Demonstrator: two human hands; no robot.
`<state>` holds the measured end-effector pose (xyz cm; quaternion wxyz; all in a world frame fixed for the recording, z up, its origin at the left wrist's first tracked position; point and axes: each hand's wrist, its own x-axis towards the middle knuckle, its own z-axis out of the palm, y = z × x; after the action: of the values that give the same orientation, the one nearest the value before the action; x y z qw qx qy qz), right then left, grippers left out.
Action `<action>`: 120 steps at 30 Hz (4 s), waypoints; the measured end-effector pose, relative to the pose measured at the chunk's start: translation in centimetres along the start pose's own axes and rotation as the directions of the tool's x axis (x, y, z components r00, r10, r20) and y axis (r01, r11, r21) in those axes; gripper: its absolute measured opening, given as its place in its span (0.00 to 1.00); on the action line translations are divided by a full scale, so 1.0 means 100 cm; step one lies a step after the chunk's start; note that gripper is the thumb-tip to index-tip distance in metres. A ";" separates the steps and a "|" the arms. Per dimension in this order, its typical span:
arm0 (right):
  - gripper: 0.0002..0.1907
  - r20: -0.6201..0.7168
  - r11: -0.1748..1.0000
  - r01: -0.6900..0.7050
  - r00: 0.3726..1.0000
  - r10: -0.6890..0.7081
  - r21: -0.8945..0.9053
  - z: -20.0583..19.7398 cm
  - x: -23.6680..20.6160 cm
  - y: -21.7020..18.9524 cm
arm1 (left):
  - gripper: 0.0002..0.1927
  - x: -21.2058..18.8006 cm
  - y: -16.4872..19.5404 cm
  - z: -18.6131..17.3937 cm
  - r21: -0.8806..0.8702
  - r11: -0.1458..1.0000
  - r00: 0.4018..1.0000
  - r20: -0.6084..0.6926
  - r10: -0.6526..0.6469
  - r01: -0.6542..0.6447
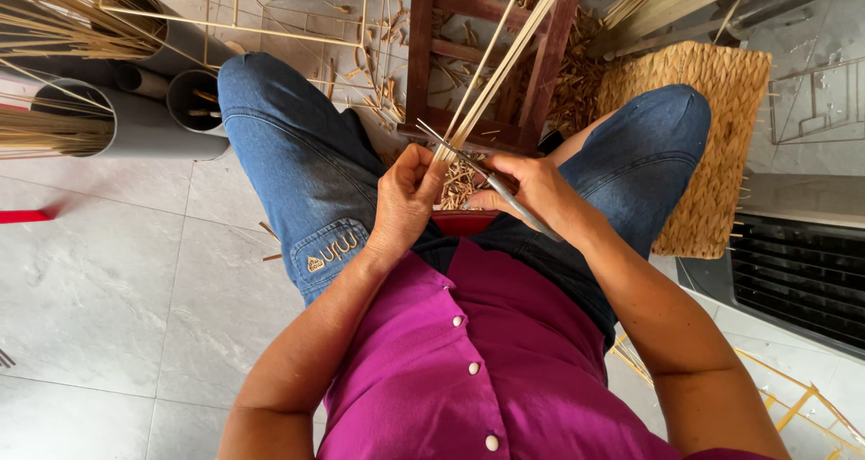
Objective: The person sits on the floor and trims thin bamboo strips with scissors, then bends and ties the strips into a rectangular frame structure, adjusting and joining the pieces by hand. At the end they stand up holding the trimmed strips and a knife.
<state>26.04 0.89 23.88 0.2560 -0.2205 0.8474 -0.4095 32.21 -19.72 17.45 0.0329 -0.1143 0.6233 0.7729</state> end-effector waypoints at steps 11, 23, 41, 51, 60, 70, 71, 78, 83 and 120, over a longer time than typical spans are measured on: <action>0.18 0.031 0.996 0.089 0.996 -0.089 0.012 -0.007 -0.005 0.001 | 0.06 0.004 0.008 -0.007 -0.082 0.989 0.992 0.049 -0.120 0.123; 0.27 0.122 0.994 -0.014 0.993 0.000 0.111 -0.015 0.005 0.004 | 0.10 -0.004 0.025 -0.001 0.001 0.994 0.994 0.007 -0.107 0.107; 0.22 -0.027 0.995 0.063 0.998 -0.065 -0.075 -0.002 -0.002 -0.004 | 0.09 0.006 -0.011 -0.005 -0.115 0.988 0.986 0.141 -0.091 0.107; 0.22 0.067 0.986 -0.019 0.998 0.008 0.168 0.004 -0.004 0.019 | 0.10 -0.002 0.003 -0.003 -0.077 0.994 0.995 0.069 -0.070 0.075; 0.24 0.075 0.995 -0.039 0.997 0.032 0.092 -0.005 -0.005 0.015 | 0.08 -0.006 0.021 0.003 0.035 0.995 0.995 0.016 -0.094 0.093; 0.22 0.039 0.998 -0.061 0.997 0.061 -0.004 -0.003 0.000 0.011 | 0.07 -0.004 0.009 0.006 0.046 0.999 1.000 0.027 0.007 -0.008; 0.21 0.032 0.997 -0.079 0.996 0.080 -0.022 -0.003 0.000 0.011 | 0.07 -0.005 0.009 0.007 0.075 0.997 1.000 0.023 0.003 -0.005; 0.18 -0.057 0.994 0.089 0.994 -0.092 -0.064 -0.003 -0.005 0.007 | 0.08 -0.006 0.007 0.008 0.102 0.994 0.998 0.037 0.043 -0.046; 0.20 -0.049 0.989 0.059 0.997 -0.067 -0.138 -0.005 -0.010 0.012 | 0.08 -0.005 0.005 0.007 0.008 1.000 0.997 0.079 -0.013 0.012; 0.26 0.007 0.994 0.007 1.000 -0.006 -0.113 -0.017 -0.012 -0.009 | 0.07 -0.011 0.010 0.011 0.023 1.000 0.999 0.041 -0.020 0.020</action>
<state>26.08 2.03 25.83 0.2446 -0.2387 0.8677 -0.3609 32.90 -18.79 18.87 0.0549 -0.1041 0.6299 0.7677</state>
